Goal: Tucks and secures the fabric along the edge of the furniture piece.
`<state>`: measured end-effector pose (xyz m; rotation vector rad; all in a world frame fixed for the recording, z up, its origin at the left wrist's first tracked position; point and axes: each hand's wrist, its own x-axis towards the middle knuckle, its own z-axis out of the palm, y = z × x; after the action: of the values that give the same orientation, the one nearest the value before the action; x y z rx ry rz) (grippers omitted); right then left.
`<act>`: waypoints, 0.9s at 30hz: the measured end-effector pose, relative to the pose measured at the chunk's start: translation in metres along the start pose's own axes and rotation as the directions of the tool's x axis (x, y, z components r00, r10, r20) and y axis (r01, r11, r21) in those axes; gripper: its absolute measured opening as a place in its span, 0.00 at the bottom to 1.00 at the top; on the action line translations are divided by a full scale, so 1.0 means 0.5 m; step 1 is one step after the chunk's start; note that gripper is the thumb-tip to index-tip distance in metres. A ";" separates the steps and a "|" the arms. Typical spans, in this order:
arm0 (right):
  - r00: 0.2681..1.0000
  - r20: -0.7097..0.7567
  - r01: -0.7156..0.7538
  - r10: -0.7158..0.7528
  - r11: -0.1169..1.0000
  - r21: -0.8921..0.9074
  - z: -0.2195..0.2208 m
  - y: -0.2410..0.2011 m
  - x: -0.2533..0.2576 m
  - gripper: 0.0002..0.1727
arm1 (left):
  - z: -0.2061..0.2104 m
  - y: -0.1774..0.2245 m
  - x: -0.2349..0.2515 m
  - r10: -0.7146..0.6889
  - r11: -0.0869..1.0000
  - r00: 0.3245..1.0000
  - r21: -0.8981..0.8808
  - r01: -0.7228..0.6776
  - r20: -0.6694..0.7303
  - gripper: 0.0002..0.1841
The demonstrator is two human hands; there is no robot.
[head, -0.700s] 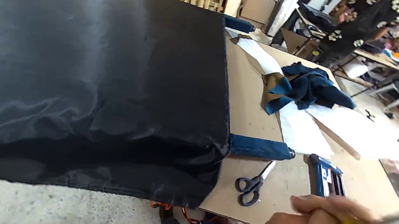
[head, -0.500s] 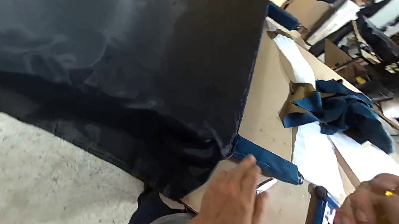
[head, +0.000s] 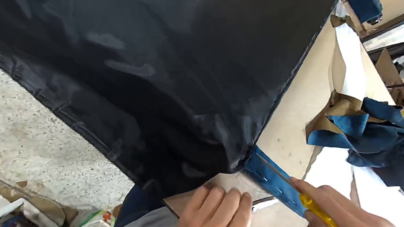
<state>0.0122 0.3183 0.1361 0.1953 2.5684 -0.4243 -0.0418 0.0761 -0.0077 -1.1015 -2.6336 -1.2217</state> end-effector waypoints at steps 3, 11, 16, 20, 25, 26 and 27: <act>1.000 0.012 -0.015 0.015 1.000 0.015 0.002 0.004 0.001 0.24 | 0.015 -0.018 0.001 0.044 0.999 0.990 -0.006 -0.045 -0.133 0.09; 0.999 0.054 0.007 0.000 0.991 -0.131 0.003 -0.006 0.000 0.26 | 0.084 -0.077 0.032 0.133 0.987 0.975 0.108 -0.115 -0.180 0.15; 0.994 0.102 -0.006 0.028 0.978 -0.209 -0.019 -0.029 0.001 0.24 | 0.095 -0.081 0.035 0.099 0.995 0.969 0.045 -0.091 -0.228 0.14; 0.991 0.129 -0.003 0.045 0.952 -0.306 -0.052 -0.046 0.008 0.24 | 0.102 -0.081 0.037 0.093 0.995 0.964 -0.001 -0.097 -0.248 0.13; 0.991 0.124 -0.004 0.043 0.954 -0.299 -0.080 -0.062 0.016 0.24 | 0.112 -0.096 0.040 0.117 0.990 0.957 -0.047 -0.135 -0.265 0.13; 0.990 0.133 -0.004 0.048 0.951 -0.309 -0.079 -0.067 0.018 0.25 | 0.114 -0.095 0.040 0.119 0.989 0.957 -0.057 -0.139 -0.266 0.13; 0.988 0.142 -0.004 0.052 0.947 -0.320 -0.076 -0.071 0.020 0.24 | 0.116 -0.095 0.041 0.119 0.988 0.957 -0.065 -0.141 -0.265 0.13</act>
<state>-0.0224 0.2981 0.1711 0.0786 2.4403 -0.0063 -0.0719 0.1066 -0.0724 -1.0267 -2.2994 -1.3564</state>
